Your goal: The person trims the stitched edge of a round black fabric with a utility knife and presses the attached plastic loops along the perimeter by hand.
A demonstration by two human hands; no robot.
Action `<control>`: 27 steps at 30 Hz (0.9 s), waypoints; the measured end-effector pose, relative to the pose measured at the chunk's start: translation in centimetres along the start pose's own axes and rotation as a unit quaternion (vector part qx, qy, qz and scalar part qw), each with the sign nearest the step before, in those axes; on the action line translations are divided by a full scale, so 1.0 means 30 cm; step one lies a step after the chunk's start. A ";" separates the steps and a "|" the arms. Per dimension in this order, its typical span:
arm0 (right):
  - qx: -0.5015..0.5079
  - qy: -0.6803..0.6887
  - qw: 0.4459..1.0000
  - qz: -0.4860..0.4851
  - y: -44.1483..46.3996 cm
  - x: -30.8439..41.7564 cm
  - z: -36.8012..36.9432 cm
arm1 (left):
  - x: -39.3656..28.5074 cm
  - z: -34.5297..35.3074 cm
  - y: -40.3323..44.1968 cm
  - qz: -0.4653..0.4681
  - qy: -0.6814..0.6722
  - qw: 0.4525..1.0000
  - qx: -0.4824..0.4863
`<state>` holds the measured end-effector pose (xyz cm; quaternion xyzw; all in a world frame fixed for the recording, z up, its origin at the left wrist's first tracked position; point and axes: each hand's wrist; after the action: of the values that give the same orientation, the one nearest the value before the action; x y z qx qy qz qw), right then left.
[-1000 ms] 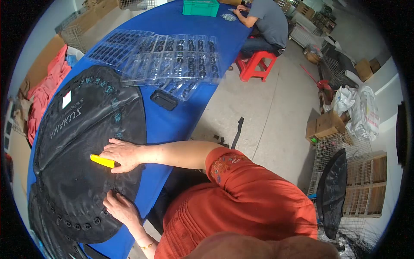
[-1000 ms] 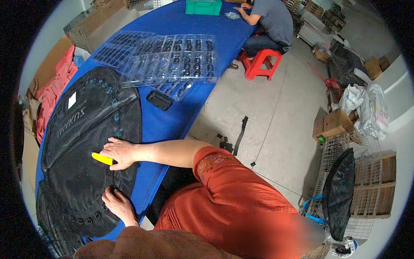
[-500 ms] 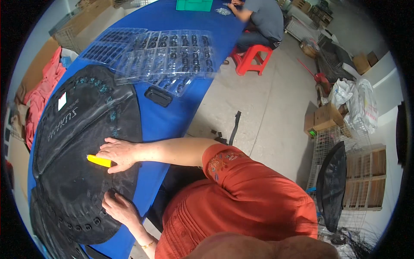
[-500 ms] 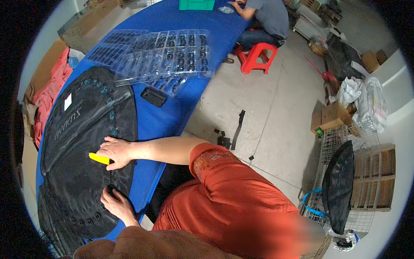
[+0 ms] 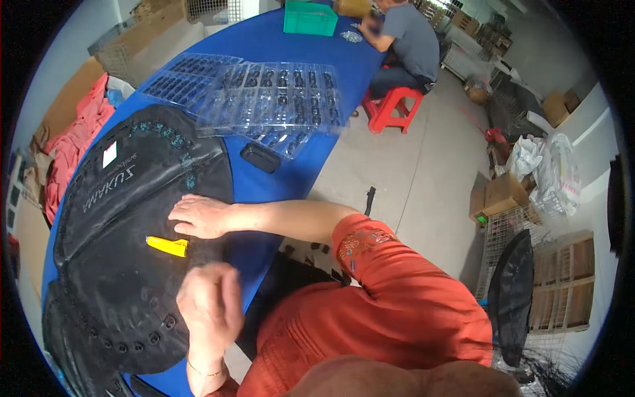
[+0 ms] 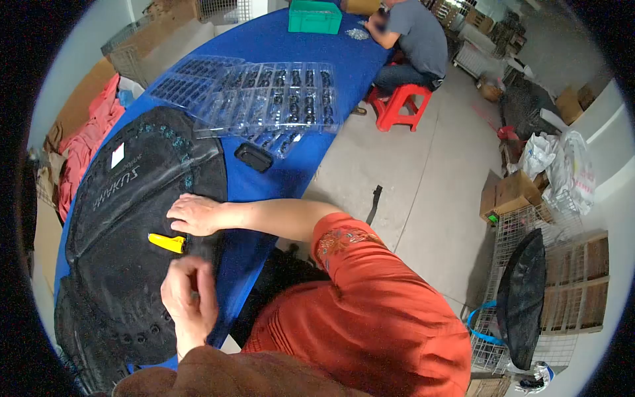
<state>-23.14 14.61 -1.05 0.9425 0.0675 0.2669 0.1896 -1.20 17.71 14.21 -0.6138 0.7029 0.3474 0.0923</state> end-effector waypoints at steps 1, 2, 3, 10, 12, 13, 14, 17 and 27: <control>0.013 -0.011 1.000 0.004 -0.014 -0.011 -0.030 | -0.028 -0.020 0.021 0.066 -0.013 0.998 0.011; 0.024 -0.019 0.999 0.016 -0.025 -0.023 -0.042 | -0.063 -0.047 0.037 0.102 -0.053 0.993 0.029; 0.034 -0.028 0.999 0.029 -0.038 -0.047 -0.048 | -0.082 -0.072 0.032 0.148 -0.049 0.987 0.040; 0.079 -0.040 0.993 0.072 -0.073 -0.066 -0.019 | -0.049 -0.216 -0.016 0.248 -0.053 0.966 0.045; 0.064 -0.036 0.995 0.061 -0.074 -0.069 -0.025 | -0.049 -0.263 -0.047 0.235 -0.048 0.970 0.040; 0.054 -0.036 0.996 0.056 -0.072 -0.069 -0.024 | -0.047 -0.287 -0.064 0.228 -0.046 0.972 0.036; 0.044 -0.037 0.997 0.052 -0.069 -0.069 -0.022 | -0.046 -0.309 -0.081 0.220 -0.044 0.974 0.033; 0.029 -0.032 0.998 0.048 -0.069 -0.069 -0.027 | -0.051 -0.361 -0.137 0.191 -0.051 0.980 0.022; 0.034 -0.041 0.996 0.067 -0.063 -0.041 -0.045 | -0.036 -0.387 -0.185 0.163 0.009 0.986 -0.036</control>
<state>-24.94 16.48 -1.32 0.9610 0.0060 0.2377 0.1415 7.64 11.55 21.32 -0.4973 0.7814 0.3770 0.0058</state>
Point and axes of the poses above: each hand's wrist, its own y-axis towards the middle knuckle, its own z-axis out of the palm, x = y × z, and after that the axes turned 15 degrees about x, right-handed
